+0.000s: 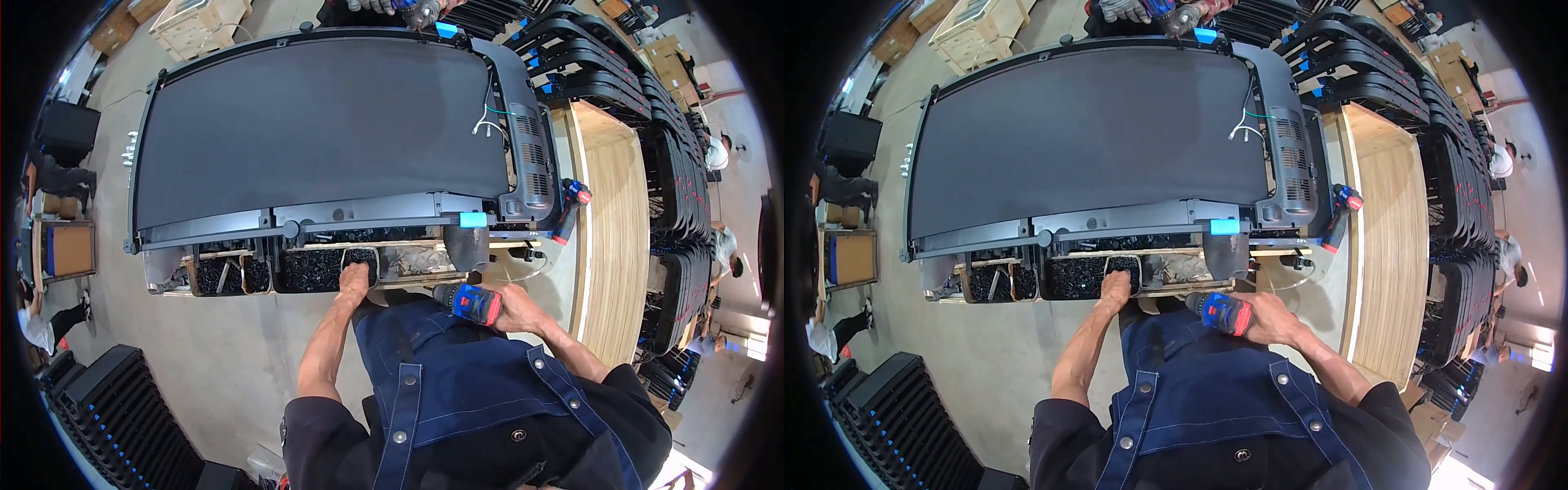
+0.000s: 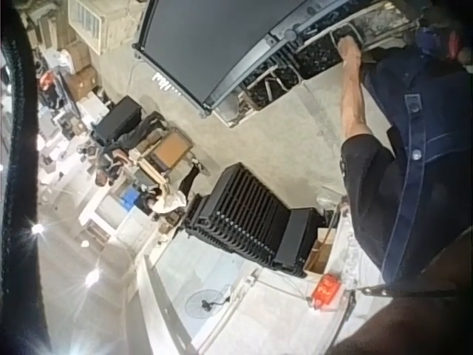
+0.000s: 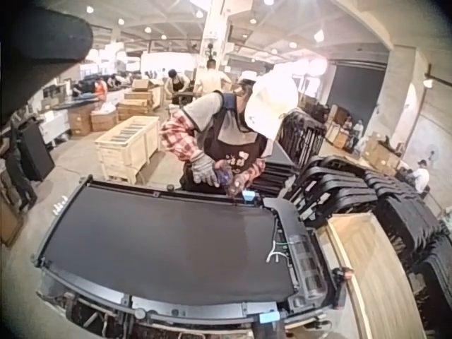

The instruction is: Assembling treadmill components, specifically fastening motor covers and internal parts using power screwdrivers on an assembly line.

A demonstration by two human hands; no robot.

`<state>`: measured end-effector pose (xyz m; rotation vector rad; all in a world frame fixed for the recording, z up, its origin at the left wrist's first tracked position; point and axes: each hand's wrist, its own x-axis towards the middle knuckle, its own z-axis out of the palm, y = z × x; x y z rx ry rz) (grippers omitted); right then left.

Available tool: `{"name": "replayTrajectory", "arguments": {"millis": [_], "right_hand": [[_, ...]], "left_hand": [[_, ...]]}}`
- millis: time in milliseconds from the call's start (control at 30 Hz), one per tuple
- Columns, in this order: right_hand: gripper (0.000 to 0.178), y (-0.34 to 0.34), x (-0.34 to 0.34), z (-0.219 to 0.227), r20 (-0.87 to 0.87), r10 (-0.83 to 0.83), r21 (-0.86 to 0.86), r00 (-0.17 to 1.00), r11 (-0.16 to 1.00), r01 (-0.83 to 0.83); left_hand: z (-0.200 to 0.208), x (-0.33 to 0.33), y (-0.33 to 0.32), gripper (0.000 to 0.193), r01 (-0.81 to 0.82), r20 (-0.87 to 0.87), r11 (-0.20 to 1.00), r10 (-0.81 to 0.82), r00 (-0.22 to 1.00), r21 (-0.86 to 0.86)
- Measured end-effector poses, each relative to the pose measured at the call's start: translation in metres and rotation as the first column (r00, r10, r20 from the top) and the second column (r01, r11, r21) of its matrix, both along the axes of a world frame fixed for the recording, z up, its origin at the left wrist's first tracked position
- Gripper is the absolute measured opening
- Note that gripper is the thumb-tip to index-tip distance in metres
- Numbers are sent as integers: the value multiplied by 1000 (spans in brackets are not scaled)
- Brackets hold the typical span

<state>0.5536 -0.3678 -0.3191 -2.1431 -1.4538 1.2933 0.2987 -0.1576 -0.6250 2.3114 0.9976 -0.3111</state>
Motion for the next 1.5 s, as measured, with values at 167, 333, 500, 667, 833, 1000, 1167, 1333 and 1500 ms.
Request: {"name": "replayTrajectory", "arguments": {"millis": [167, 333, 500, 667, 833, 1000, 1167, 1333, 1500], "right_hand": [[51, 4, -2, 5, -11, -30, -23, 999, 999, 30], [49, 12, -6, 5, -63, -4, 31, 998, 999, 6], [48, 9, 0, -7, -128, -85, 132, 988, 986, 102], [47, 16, 4, 7, -334, -202, 57, 921, 971, 234], [52, 21, 10, 21, -397, -276, 2, 875, 954, 301], [57, 8, 12, 13, -492, -313, -14, 813, 936, 352], [61, 3, 13, 17, -558, -368, -26, 744, 904, 427], [55, 2, 19, 21, -495, -313, 35, 811, 925, 379], [47, 13, 15, 53, -645, -534, -200, 547, 809, 553]], "left_hand": [[9, -3, 10, 17, -95, 13, 992, 96, 995, -80], [14, -28, 6, 19, -292, 249, 947, 318, 915, -137], [93, 0, -12, 32, -174, 8, 113, 859, 511, -978], [166, 28, -28, 31, 258, -4, -128, 902, 431, -958], [186, 39, -28, 26, 352, 26, -141, 902, 431, -925], [193, 44, -30, 24, 353, 33, -142, 895, 444, -925], [205, 52, -28, 22, 317, 27, -127, 898, 440, -940], [220, 68, -34, 25, 192, 201, 129, 884, 423, -973], [224, 85, -32, 29, 137, 332, 303, 833, 442, -943]]}}
